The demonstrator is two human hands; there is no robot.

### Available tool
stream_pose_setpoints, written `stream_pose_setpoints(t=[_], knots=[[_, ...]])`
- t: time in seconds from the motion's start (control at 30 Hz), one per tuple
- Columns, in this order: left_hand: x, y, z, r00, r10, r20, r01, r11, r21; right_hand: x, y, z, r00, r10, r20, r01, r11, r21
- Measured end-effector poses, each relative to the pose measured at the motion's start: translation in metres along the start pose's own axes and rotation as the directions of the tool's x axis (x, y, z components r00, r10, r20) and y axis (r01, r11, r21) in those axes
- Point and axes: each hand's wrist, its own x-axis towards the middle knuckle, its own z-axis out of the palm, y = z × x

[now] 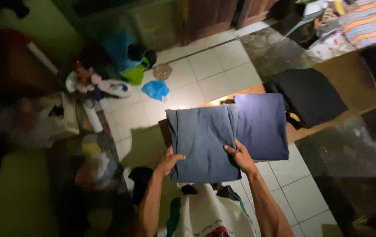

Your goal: The person picks up folded clothes from a wooden bench and places them into a wooden closet.

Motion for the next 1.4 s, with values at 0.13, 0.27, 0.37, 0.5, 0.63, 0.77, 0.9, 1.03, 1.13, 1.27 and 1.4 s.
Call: stream_pose_setpoints(t=[0.13, 0.27, 0.37, 0.5, 0.63, 0.77, 0.9, 1.03, 1.13, 1.27, 1.4], knots=[[-0.005, 0.017, 0.024, 0.990, 0.123, 0.070, -0.122, 0.992, -0.011, -0.038, -0.003, -0.009, 0.994, -0.004, -0.110, 0.013, 0.997, 0.080], [-0.005, 0.032, 0.056, 0.997, 0.079, 0.027, -0.082, 0.990, 0.112, -0.071, -0.002, -0.026, 0.978, -0.039, -0.206, 0.066, 0.989, 0.129], [0.001, 0.047, 0.080, 0.987, 0.153, 0.038, -0.158, 0.958, 0.238, -0.092, -0.007, -0.043, 0.964, -0.061, -0.258, 0.104, 0.982, 0.156], [-0.007, 0.068, 0.115, 0.958, 0.257, 0.130, -0.282, 0.930, 0.235, -0.116, -0.006, -0.066, 0.940, -0.088, -0.330, 0.144, 0.978, 0.148], [-0.003, 0.086, 0.157, 0.963, 0.222, 0.153, -0.262, 0.908, 0.327, -0.135, -0.002, -0.095, 0.917, -0.025, -0.397, 0.107, 0.977, 0.186], [0.002, 0.096, 0.202, 0.930, 0.266, 0.253, -0.334, 0.899, 0.283, -0.150, 0.004, -0.134, 0.901, -0.016, -0.433, 0.136, 0.959, 0.248], [0.009, 0.099, 0.252, 0.922, 0.236, 0.307, -0.321, 0.910, 0.263, -0.166, 0.011, -0.175, 0.888, 0.025, -0.459, 0.128, 0.945, 0.301], [0.021, 0.097, 0.300, 0.890, 0.246, 0.383, -0.334, 0.925, 0.182, -0.179, 0.018, -0.216, 0.861, 0.064, -0.505, 0.109, 0.946, 0.306], [0.031, 0.095, 0.333, 0.888, 0.230, 0.398, -0.346, 0.905, 0.249, -0.189, 0.026, -0.245, 0.844, 0.026, -0.536, 0.155, 0.944, 0.290], [0.042, 0.091, 0.376, 0.880, 0.177, 0.441, -0.297, 0.929, 0.221, -0.204, 0.035, -0.277, 0.818, 0.048, -0.574, 0.173, 0.930, 0.324], [0.051, 0.084, 0.411, 0.862, 0.171, 0.478, -0.324, 0.910, 0.259, -0.225, 0.034, -0.301, 0.785, 0.167, -0.596, 0.093, 0.920, 0.380]])
